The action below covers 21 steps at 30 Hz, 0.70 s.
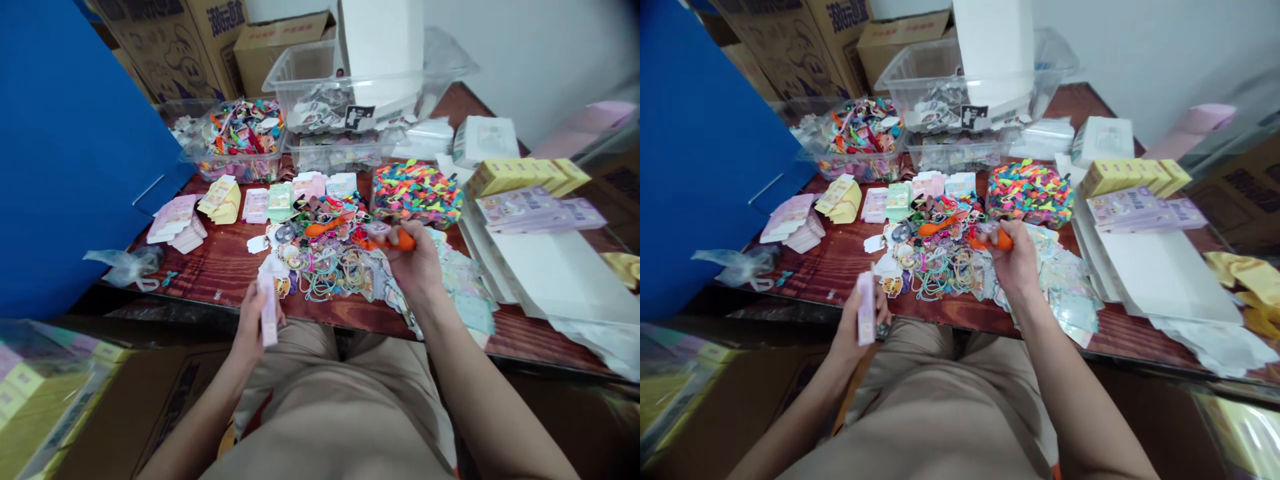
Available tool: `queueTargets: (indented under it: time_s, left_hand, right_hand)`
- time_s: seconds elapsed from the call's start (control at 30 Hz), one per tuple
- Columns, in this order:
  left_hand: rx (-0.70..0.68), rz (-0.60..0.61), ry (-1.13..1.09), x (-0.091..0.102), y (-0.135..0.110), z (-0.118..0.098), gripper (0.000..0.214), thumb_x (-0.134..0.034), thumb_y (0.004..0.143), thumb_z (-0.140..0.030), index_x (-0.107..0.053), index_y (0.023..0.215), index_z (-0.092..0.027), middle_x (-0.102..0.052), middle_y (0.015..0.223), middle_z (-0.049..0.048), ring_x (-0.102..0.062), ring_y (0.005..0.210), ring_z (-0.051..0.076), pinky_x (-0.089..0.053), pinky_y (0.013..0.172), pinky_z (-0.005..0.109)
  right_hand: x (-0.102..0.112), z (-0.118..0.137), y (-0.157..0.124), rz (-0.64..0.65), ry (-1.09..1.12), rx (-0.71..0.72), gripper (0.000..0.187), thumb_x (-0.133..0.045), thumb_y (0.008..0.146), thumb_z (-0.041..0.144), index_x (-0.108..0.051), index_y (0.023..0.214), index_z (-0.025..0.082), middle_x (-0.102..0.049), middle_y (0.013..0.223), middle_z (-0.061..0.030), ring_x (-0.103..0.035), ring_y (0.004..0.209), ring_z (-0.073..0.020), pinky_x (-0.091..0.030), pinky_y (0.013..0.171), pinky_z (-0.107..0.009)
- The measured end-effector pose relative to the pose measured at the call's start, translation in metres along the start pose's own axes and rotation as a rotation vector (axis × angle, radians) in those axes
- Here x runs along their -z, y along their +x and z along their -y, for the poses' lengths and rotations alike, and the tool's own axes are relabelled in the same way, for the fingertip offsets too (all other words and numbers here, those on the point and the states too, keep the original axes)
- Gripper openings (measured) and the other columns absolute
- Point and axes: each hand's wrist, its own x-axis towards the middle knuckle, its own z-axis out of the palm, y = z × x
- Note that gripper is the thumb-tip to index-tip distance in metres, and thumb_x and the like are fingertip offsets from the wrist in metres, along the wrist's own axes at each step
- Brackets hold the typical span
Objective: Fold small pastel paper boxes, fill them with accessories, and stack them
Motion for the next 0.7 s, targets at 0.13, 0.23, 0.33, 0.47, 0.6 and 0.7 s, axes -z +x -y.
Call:
queueTargets:
  time_s: [0.13,0.23,0.33,0.47,0.6,0.7]
  left_hand:
    - [-0.061,-0.123,-0.156,0.012,0.014,-0.018,0.050,-0.054,0.082,-0.061,-0.057,0.101,-0.015,-0.061,0.067,-0.0015,-0.057,0.048,0.013,-0.045,0.048,0.025]
    - [-0.104,-0.190,-0.164,0.022,0.020,-0.023,0.050,-0.056,0.080,-0.058,-0.057,0.102,-0.014,-0.068,0.072,0.0028,-0.062,0.050,0.015,-0.048,0.050,0.027]
    - [-0.110,-0.196,-0.176,0.029,0.020,-0.022,0.051,-0.059,0.079,-0.057,-0.057,0.106,-0.014,-0.067,0.070,0.0002,-0.059,0.046,0.014,-0.048,0.047,0.027]
    - [-0.058,-0.194,-0.172,0.038,0.019,-0.019,0.055,-0.066,0.073,-0.056,-0.056,0.109,-0.015,-0.062,0.063,-0.0049,-0.052,0.039,0.010,-0.043,0.040,0.023]
    - [-0.062,-0.182,-0.132,0.054,0.017,-0.016,0.057,-0.063,0.074,-0.059,-0.056,0.110,-0.015,-0.060,0.062,-0.0052,-0.048,0.038,0.010,-0.040,0.039,0.023]
    - [-0.081,-0.225,0.005,0.065,0.013,-0.011,0.055,-0.060,0.078,-0.060,-0.056,0.113,-0.017,-0.057,0.063,-0.0059,-0.046,0.041,0.009,-0.039,0.041,0.022]
  right_hand:
    - [-0.031,-0.016,-0.022,0.211,-0.255,-0.090,0.025,-0.076,0.076,0.035,-0.054,0.084,0.027,-0.036,0.051,0.0124,-0.029,0.039,-0.0070,-0.029,0.041,-0.020]
    - [-0.064,-0.048,-0.032,0.510,-0.629,0.019,0.014,-0.068,0.085,0.036,-0.067,0.091,0.023,-0.065,0.070,0.0029,-0.060,0.063,-0.0133,-0.047,0.063,-0.026]
    - [-0.097,-0.082,-0.032,0.713,-1.132,0.099,0.017,-0.063,0.091,0.031,-0.073,0.100,0.020,-0.074,0.101,-0.0098,-0.068,0.095,-0.0242,-0.049,0.085,-0.034]
    - [-0.125,-0.102,-0.028,0.817,-1.668,0.101,0.033,-0.060,0.093,0.035,-0.067,0.121,0.019,-0.072,0.108,-0.0170,-0.070,0.096,-0.0281,-0.050,0.078,-0.033]
    - [-0.127,-0.096,-0.029,0.818,-1.704,0.102,0.035,-0.056,0.096,0.040,-0.066,0.123,0.021,-0.071,0.111,-0.0151,-0.069,0.098,-0.0264,-0.049,0.078,-0.031]
    - [-0.119,-0.088,-0.038,0.790,-1.718,0.113,0.039,-0.050,0.098,0.049,-0.066,0.120,0.021,-0.071,0.111,-0.0126,-0.069,0.098,-0.0252,-0.048,0.077,-0.029]
